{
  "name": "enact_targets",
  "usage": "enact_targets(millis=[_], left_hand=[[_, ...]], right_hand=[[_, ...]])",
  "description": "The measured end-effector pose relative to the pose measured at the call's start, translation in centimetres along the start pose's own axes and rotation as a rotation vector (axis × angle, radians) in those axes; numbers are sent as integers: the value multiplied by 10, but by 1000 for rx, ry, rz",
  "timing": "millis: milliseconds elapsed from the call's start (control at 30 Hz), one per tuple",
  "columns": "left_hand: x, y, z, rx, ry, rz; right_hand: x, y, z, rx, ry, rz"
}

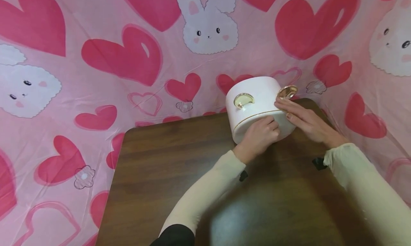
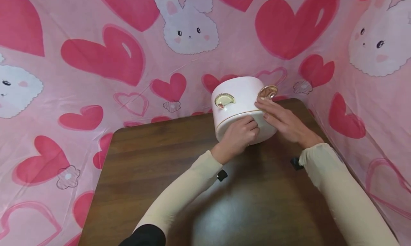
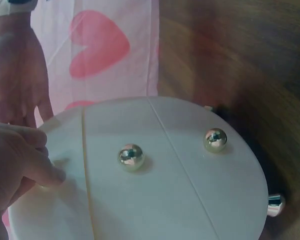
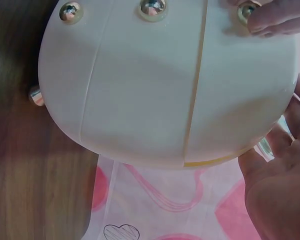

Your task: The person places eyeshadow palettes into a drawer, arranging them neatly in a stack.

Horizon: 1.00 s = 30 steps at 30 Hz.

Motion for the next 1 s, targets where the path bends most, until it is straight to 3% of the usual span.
enact_targets(millis=[167, 333, 467, 600, 833, 1000], left_hand=[[4, 1, 7, -13, 8, 22], [1, 6, 5, -14, 12, 59], [-7, 11, 3, 9, 36, 59], [-25, 21, 6, 26, 142, 28], [-61, 57, 38, -56, 400, -40], [-78, 96, 69, -140, 484, 21]], right_hand=[[3, -3, 1, 1, -6, 1], [6, -3, -2, 64, 1, 8], [7, -2, -3, 92, 25, -1], [6, -1, -2, 98, 43, -3], [-3, -7, 7, 105, 191, 58], [-11, -8, 26, 73, 329, 110]])
Point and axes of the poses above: each hand's wrist, its own y-axis away from the middle knuckle, its own x-axis out of the palm, z = x × y, the point moved 7 cm from there along -y, towards the middle knuckle, and after that the axes turned 3 degrees about -x, right-handed, at the moved point
